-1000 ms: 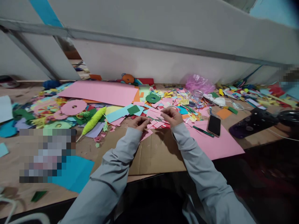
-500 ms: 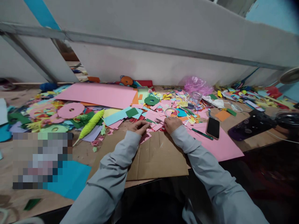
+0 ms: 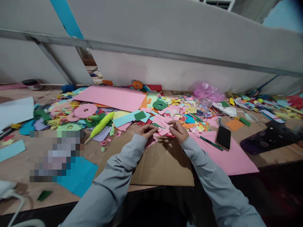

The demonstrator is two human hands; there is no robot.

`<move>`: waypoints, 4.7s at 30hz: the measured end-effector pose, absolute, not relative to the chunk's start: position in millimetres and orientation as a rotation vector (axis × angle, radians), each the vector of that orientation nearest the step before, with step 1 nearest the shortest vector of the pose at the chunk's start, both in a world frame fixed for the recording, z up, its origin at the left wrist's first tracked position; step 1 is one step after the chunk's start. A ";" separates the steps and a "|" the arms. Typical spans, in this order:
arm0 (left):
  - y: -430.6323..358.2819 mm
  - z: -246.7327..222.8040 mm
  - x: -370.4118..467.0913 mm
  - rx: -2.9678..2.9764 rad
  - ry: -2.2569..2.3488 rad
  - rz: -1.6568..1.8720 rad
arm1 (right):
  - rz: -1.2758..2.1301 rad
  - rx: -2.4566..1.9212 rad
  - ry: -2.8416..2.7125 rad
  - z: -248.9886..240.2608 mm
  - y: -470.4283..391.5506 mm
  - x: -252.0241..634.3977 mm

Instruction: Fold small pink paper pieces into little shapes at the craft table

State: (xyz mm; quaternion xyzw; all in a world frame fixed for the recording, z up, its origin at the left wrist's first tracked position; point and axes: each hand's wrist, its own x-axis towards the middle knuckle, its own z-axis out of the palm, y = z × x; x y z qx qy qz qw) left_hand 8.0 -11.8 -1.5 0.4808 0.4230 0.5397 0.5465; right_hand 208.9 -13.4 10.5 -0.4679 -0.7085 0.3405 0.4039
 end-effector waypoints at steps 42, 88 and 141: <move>-17.5 4.5 10.9 1.225 0.955 1.286 | 0.636 -1.185 -1.985 19.7 -33.3 194.7; -19.1 -0.8 10.9 1.281 0.875 0.977 | 1.025 -1.128 -1.734 16.4 -30.8 190.5; -5.7 4.4 -154.8 2.197 2.143 0.346 | 1.291 -1.195 -1.607 -9.9 -21.5 187.9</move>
